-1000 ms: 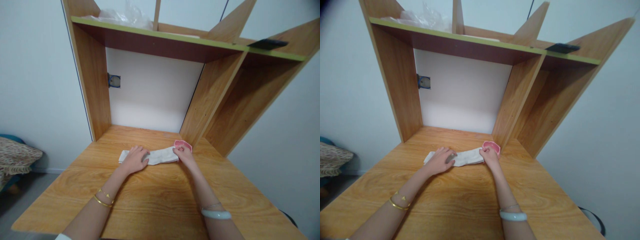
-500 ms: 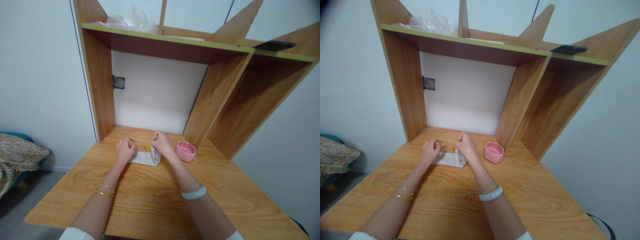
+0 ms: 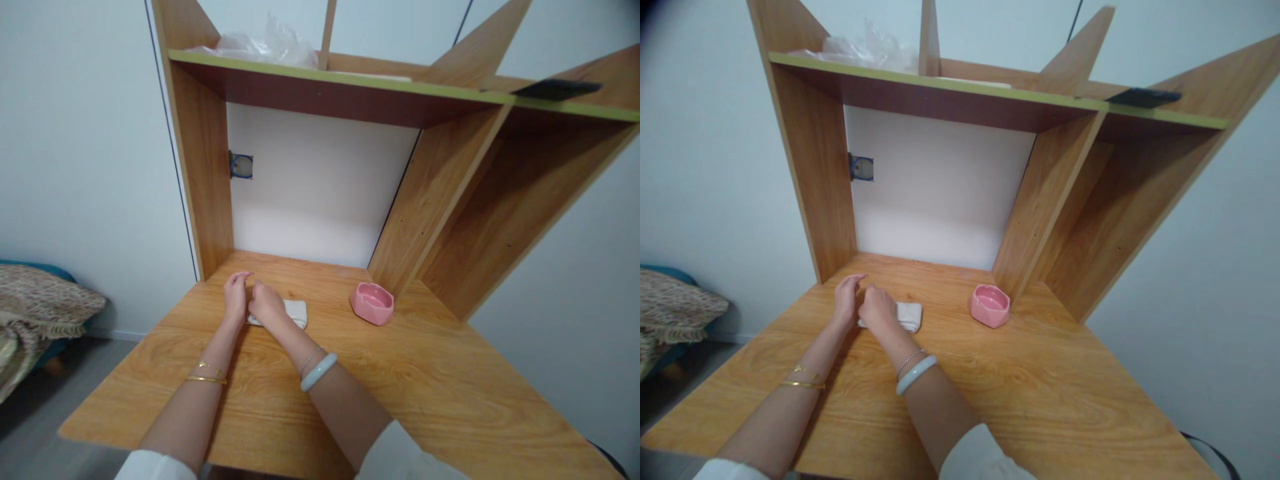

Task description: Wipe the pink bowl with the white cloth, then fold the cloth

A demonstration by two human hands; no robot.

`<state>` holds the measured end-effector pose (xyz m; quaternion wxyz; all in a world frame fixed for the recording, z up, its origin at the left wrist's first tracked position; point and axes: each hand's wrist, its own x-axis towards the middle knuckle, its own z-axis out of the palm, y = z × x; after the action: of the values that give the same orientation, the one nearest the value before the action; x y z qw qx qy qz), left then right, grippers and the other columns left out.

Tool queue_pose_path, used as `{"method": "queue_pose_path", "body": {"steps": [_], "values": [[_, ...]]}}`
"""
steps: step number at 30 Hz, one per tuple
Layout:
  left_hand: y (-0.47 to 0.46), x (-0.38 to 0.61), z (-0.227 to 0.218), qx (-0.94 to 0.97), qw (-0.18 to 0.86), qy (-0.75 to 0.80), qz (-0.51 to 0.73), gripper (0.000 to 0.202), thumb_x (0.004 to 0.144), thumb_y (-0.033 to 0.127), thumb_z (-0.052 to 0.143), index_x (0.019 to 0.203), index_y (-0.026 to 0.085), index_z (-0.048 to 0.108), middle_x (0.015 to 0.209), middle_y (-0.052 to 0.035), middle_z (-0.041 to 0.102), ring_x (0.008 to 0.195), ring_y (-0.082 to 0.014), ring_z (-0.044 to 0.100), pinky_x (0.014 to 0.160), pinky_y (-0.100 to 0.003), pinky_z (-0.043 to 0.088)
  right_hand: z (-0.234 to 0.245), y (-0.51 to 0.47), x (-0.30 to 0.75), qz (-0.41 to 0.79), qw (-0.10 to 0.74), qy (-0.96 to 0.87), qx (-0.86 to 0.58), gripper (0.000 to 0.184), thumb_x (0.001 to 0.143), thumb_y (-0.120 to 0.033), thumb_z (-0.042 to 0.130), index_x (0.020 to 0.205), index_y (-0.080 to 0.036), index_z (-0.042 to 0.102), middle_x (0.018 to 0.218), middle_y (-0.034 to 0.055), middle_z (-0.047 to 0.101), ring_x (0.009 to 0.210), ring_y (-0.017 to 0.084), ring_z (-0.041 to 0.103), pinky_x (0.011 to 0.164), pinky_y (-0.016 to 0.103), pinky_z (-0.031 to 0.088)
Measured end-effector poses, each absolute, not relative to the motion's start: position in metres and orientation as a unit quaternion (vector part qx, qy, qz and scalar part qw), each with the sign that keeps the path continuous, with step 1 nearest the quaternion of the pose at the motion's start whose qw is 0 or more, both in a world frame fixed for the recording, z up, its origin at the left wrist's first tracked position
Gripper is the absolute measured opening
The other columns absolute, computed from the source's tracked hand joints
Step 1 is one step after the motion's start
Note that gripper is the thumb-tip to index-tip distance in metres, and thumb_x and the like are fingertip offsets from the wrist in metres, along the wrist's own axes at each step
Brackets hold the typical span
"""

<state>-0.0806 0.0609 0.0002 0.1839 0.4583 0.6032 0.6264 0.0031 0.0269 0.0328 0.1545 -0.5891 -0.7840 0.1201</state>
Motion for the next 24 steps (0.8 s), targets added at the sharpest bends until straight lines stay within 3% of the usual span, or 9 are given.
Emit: {"method": "queue_pose_path", "body": {"steps": [5,9,12,15,19,24], "values": [[0.049,-0.082,0.010,0.496,0.116,0.649,0.564,0.021,0.066,0.024,0.044,0.077,0.021,0.062,0.061,-0.0003,0.058,0.075,-0.0221,0.057,0.078,-0.036,0.037,0.030,0.024,0.006,0.134,0.168,-0.783,-0.584,0.029,0.076,-0.013,0.046,0.104,-0.018,0.049,0.095,0.0087,0.064,0.090,0.019,0.059,0.068,0.026,0.040],[0.041,-0.080,0.017,0.575,0.041,0.715,0.395,0.025,0.073,0.026,0.040,0.085,0.021,0.062,0.070,-0.0039,0.064,0.080,-0.0247,0.059,0.077,-0.038,0.036,0.038,0.028,0.043,0.100,0.279,-0.750,-0.591,0.036,0.078,-0.011,0.040,0.113,-0.020,0.043,0.107,0.0073,0.059,0.099,0.017,0.053,0.076,0.026,0.038],[0.039,-0.078,0.020,0.612,0.046,0.715,0.334,0.023,0.074,0.028,0.040,0.079,0.022,0.062,0.074,-0.0053,0.067,0.081,-0.0258,0.060,0.076,-0.038,0.037,0.037,0.028,0.088,0.105,0.284,-0.710,-0.636,0.033,0.079,-0.011,0.038,0.110,-0.019,0.046,0.110,0.0077,0.056,0.097,0.015,0.052,0.075,0.024,0.036],[0.037,-0.079,0.023,0.633,0.031,0.717,0.289,0.023,0.073,0.030,0.041,0.075,0.022,0.062,0.078,-0.0077,0.068,0.083,-0.0287,0.060,0.075,-0.039,0.037,0.027,0.024,0.127,0.136,0.241,-0.692,-0.667,0.019,0.082,-0.023,0.040,0.092,-0.016,0.054,0.089,0.0057,0.061,0.079,0.015,0.055,0.064,0.024,0.035],[0.034,-0.084,0.029,0.659,0.031,0.717,0.227,0.022,0.070,0.033,0.043,0.072,0.021,0.062,0.078,-0.0104,0.068,0.082,-0.0315,0.060,0.074,-0.042,0.038,0.009,0.016,0.146,0.173,0.208,-0.694,-0.667,0.038,0.082,-0.045,0.041,0.059,-0.017,0.054,0.056,-0.0005,0.054,0.055,0.013,0.050,0.049,0.022,0.027],[0.031,-0.085,0.033,0.675,0.055,0.711,0.191,0.019,0.068,0.030,0.045,0.071,0.022,0.061,0.079,-0.0085,0.069,0.081,-0.0302,0.061,0.077,-0.044,0.037,-0.002,0.016,0.132,0.215,0.194,-0.694,-0.659,0.043,0.076,-0.051,0.046,0.049,-0.018,0.051,0.046,-0.0036,0.047,0.050,0.010,0.046,0.047,0.021,0.024]]}}
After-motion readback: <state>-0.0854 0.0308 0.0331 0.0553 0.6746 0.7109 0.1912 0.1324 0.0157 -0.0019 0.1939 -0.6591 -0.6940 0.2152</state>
